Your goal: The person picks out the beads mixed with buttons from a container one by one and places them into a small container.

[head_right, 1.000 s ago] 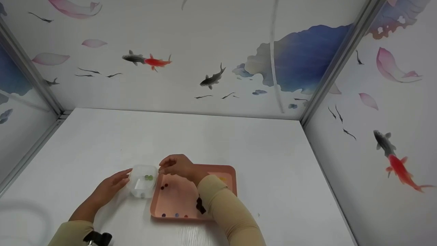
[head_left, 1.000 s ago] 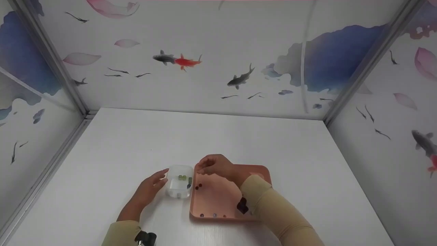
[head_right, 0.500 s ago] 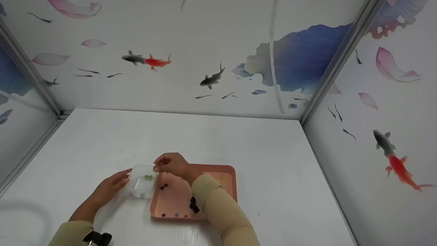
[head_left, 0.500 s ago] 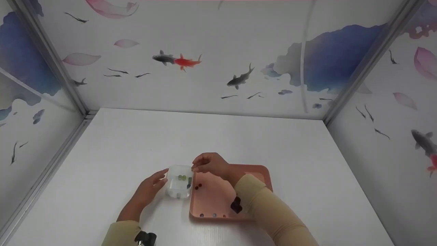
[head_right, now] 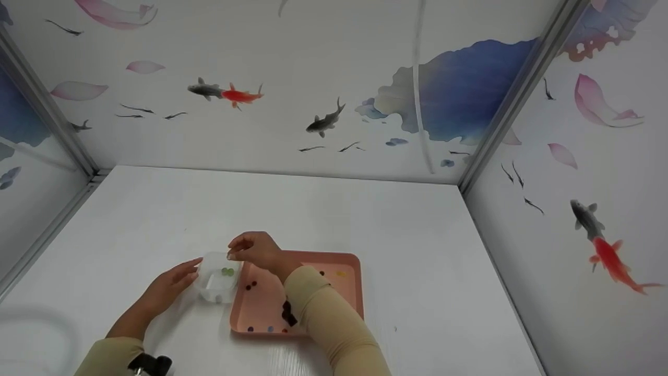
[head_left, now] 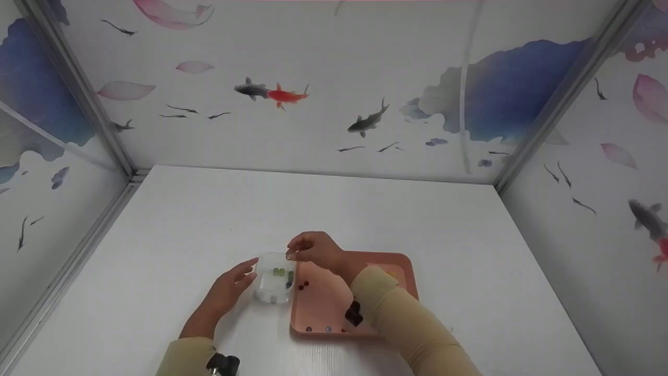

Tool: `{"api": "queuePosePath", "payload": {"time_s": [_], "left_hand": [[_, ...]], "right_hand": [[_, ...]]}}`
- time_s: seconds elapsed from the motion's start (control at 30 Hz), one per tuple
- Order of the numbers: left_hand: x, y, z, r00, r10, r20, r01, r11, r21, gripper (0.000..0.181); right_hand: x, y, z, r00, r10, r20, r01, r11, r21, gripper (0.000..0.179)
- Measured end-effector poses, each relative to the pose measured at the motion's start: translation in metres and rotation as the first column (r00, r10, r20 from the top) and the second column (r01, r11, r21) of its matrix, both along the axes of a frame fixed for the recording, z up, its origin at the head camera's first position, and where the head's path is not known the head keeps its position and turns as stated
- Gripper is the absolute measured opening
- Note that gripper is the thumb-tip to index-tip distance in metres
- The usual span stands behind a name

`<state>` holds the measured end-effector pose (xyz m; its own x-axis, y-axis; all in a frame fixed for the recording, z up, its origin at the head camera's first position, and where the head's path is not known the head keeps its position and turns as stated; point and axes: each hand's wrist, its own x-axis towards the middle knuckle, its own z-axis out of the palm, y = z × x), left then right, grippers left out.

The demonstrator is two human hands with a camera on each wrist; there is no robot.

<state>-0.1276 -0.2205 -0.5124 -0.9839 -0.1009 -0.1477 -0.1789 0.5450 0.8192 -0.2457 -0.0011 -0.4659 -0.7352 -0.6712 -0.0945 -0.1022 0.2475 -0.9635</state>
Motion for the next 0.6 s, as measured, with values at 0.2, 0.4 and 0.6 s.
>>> {"api": "queuePosePath", "payload": {"time_s": [0.2, 0.4, 0.6], "left_hand": [[0.001, 0.0, 0.002, 1.0, -0.005, -0.01, 0.004, 1.0, -0.005, 0.046], [0.001, 0.0, 0.001, 1.0, -0.002, -0.007, 0.002, 1.0, 0.002, 0.047], [-0.001, 0.0, -0.001, 1.0, -0.005, -0.005, 0.005, 1.0, 0.004, 0.046]], "right_hand": [[0.004, -0.005, 0.006, 1.0, 0.007, -0.016, -0.007, 1.0, 0.01, 0.019], [0.003, -0.014, 0.001, 1.0, 0.002, -0.026, -0.001, 0.999, 0.049, 0.017], [0.006, -0.018, 0.003, 0.998, 0.018, -0.058, -0.013, 0.997, 0.079, 0.02]]}}
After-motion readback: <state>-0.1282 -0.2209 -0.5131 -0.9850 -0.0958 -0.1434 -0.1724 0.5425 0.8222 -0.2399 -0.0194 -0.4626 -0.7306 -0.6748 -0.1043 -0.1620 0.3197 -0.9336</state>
